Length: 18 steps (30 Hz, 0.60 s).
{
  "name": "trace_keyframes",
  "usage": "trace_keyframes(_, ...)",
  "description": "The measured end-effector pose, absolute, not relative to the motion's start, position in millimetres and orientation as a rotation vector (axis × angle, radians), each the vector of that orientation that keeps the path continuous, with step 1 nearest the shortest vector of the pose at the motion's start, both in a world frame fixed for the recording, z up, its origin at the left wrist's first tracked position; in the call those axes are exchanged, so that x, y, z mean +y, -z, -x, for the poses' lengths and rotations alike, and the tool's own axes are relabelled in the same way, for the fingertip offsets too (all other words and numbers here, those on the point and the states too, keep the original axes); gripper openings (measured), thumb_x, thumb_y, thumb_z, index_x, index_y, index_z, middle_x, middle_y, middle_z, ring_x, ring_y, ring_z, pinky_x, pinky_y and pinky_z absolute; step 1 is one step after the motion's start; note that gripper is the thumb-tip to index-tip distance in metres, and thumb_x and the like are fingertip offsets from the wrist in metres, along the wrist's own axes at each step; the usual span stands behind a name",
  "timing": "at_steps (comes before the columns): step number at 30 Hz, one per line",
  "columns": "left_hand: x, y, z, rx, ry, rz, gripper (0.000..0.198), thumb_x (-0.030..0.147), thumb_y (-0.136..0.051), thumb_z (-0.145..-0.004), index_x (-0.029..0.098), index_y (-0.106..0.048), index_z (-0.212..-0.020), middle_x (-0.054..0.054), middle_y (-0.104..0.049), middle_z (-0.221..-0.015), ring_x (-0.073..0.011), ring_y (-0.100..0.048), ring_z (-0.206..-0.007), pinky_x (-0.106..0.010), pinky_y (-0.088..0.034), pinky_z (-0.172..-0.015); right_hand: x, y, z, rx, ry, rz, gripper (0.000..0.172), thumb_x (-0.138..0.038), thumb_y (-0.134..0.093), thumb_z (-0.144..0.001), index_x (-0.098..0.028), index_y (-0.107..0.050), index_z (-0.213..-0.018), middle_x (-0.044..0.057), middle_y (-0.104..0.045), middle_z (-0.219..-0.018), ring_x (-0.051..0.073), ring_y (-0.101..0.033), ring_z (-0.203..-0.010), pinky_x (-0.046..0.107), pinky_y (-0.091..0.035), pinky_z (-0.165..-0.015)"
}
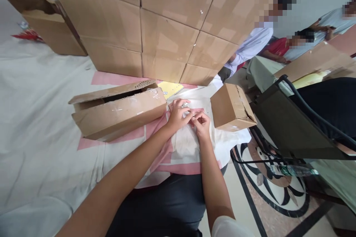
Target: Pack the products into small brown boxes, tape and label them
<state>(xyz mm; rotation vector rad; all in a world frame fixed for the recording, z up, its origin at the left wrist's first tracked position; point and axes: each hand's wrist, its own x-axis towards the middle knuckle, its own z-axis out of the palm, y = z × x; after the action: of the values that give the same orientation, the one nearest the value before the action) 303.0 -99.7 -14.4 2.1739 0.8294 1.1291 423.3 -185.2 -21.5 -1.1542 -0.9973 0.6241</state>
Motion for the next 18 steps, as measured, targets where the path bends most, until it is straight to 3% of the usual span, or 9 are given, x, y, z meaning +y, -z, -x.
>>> trace_keyframes(3,-100,13,-301,0.837,-1.151,-2.175,0.017,0.035,-0.069,-0.091,0.025,-0.078,-0.08,-0.005,-0.065,-0.133,-0.0272,-0.049,-0.128,-0.044,-0.037,-0.11,-183,24,-423,-1.011,-0.603,1.165,0.037,-0.036,-0.086,-0.078,-0.022,-0.054,-0.064,-0.006,-0.057,-0.055,0.01,-0.048,-0.045,0.024,-0.038,-0.048)
trace_keyframes(8,-102,15,-300,0.814,-1.234,-2.163,0.016,0.033,-0.067,-0.093,0.023,-0.075,-0.082,-0.006,-0.066,-0.126,-0.0249,-0.052,-0.121,-0.041,-0.039,-0.105,-182,22,-421,-1.042,-0.59,1.191,0.039,-0.042,-0.085,-0.076,-0.022,-0.053,-0.064,-0.004,-0.064,-0.067,0.01,-0.05,-0.045,0.025,-0.041,-0.046)
trace_keyframes(15,-104,20,-304,0.722,-1.41,-2.167,0.011,0.024,-0.064,-0.095,0.019,-0.07,-0.086,-0.009,-0.067,-0.116,-0.0243,-0.058,-0.11,-0.04,-0.041,-0.096,-181,20,-419,-1.033,-0.589,1.228,0.037,-0.046,-0.081,-0.077,-0.023,-0.053,-0.072,-0.007,-0.057,-0.062,0.009,-0.047,-0.041,0.024,-0.036,-0.039)
trace_keyframes(18,-110,8,-302,0.644,-1.51,-2.155,0.013,0.023,-0.06,-0.096,0.018,-0.069,-0.088,-0.011,-0.068,-0.113,-0.0245,-0.06,-0.107,-0.041,-0.042,-0.095,-179,21,-420,-1.015,-0.564,1.25,0.033,-0.044,-0.077,-0.08,-0.022,-0.053,-0.077,-0.008,-0.055,-0.059,0.009,-0.045,-0.044,0.022,-0.036,-0.042)
